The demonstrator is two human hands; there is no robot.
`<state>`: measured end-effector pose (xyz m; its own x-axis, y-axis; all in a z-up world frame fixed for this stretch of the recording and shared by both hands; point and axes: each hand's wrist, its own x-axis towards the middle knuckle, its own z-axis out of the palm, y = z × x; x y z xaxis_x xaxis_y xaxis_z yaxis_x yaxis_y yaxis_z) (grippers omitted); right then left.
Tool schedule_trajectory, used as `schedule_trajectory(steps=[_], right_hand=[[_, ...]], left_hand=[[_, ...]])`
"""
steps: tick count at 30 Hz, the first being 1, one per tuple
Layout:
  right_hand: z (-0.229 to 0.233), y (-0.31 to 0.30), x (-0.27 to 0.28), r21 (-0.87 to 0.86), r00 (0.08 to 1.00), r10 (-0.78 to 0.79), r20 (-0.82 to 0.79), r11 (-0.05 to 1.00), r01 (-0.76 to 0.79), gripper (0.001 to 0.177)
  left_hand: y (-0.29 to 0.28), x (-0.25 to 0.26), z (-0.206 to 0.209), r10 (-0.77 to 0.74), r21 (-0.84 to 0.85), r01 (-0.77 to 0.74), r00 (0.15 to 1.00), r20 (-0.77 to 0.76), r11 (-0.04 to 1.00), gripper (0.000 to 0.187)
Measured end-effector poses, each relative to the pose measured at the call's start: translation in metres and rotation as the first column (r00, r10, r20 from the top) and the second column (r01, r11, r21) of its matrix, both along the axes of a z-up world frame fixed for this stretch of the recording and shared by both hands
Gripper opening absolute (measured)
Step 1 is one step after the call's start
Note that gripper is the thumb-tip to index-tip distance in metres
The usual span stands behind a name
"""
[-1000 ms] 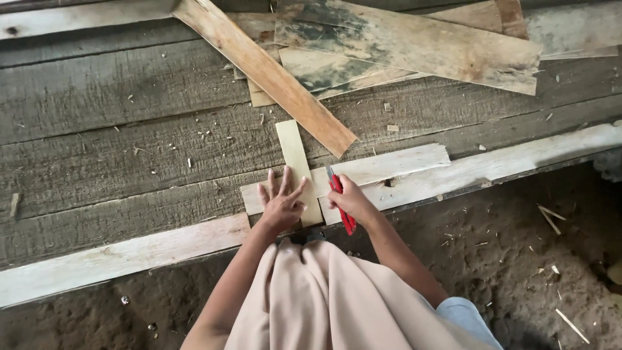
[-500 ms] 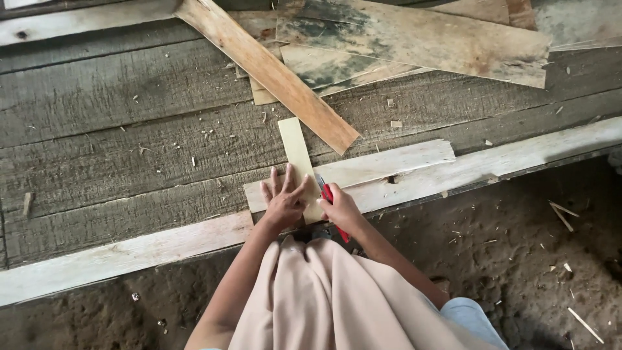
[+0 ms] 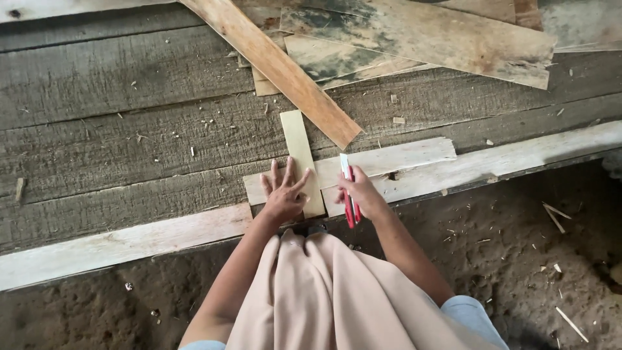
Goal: Cutting thin wood strips with a utility knife and arranging them on a wooden surface
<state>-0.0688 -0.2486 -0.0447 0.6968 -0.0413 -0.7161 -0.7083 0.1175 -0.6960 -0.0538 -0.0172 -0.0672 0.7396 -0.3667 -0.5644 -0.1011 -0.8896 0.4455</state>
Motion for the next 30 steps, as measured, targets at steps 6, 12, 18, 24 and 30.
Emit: schedule_trajectory(steps=[6,12,18,24,30], right_hand=[[-0.014,0.022,-0.005,-0.433,0.910,0.412,-0.037,0.815,-0.386,0.045],[0.016,0.048,0.004,-0.655,0.796,0.602,-0.060,0.578,-0.487,0.035],[-0.032,0.057,0.014,-0.709,0.696,0.694,-0.183,0.397,-0.582,0.038],[-0.010,0.069,0.023,-0.724,0.604,0.714,-0.353,0.200,-0.660,0.037],[0.008,0.080,0.029,-0.721,0.570,0.728,-0.382,0.150,-0.676,0.038]], left_hand=[[0.000,0.002,0.022,-0.021,-0.004,0.021,1.000,-0.020,1.000,0.075],[0.000,0.002,0.017,-0.031,0.006,0.032,0.999,-0.022,0.999,0.074],[-0.002,0.006,0.022,-0.001,0.002,0.001,0.997,-0.077,1.000,0.073],[-0.005,0.008,0.017,-0.020,0.057,0.024,0.996,-0.084,0.998,0.073],[-0.011,0.008,0.009,-0.043,0.097,0.050,0.997,-0.069,0.994,0.078]])
